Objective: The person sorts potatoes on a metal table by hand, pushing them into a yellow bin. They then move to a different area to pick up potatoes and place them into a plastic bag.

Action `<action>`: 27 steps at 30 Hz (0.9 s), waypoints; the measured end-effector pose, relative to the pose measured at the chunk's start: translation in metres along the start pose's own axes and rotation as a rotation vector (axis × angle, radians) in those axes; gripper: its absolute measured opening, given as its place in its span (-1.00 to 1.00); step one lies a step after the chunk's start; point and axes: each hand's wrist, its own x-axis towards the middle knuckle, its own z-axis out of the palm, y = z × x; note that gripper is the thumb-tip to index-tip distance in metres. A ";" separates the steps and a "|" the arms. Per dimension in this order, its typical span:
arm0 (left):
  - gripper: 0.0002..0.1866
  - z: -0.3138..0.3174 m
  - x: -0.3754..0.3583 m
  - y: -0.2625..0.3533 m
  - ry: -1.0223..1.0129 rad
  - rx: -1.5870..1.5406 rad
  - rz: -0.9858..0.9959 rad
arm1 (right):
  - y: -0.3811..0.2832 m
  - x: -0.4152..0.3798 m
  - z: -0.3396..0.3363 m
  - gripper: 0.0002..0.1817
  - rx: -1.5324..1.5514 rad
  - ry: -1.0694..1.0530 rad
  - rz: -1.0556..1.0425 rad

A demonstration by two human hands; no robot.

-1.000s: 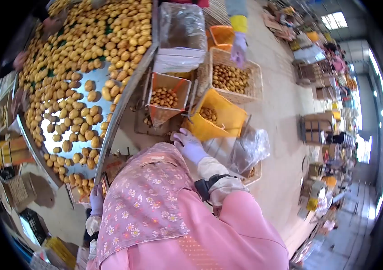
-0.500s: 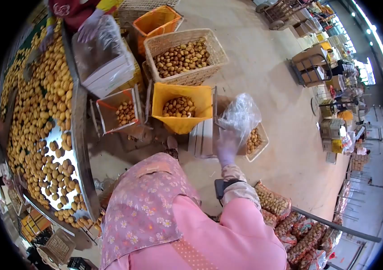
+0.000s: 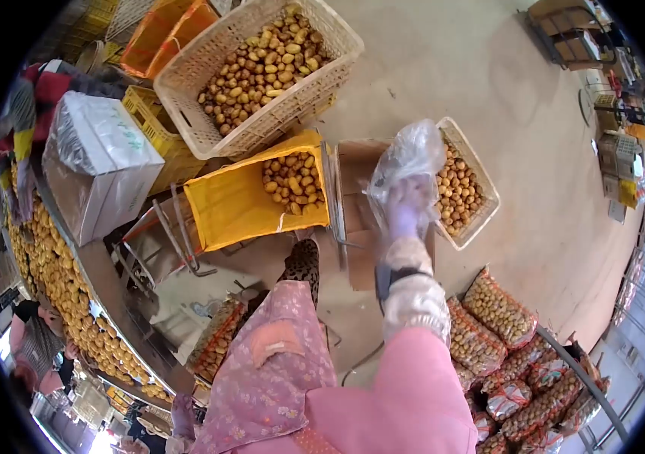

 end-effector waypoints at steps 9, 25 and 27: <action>-0.52 0.080 -0.026 0.052 -0.141 0.573 0.108 | 0.003 -0.075 0.044 -0.24 0.132 -1.159 0.328; -0.69 0.122 -0.024 0.001 -0.129 0.215 0.241 | 0.017 -0.101 -0.141 -0.23 -0.523 -0.877 -0.141; -0.68 0.117 -0.018 -0.024 -0.097 -0.034 0.190 | 0.011 -0.093 -0.160 -0.20 -0.458 -0.933 0.043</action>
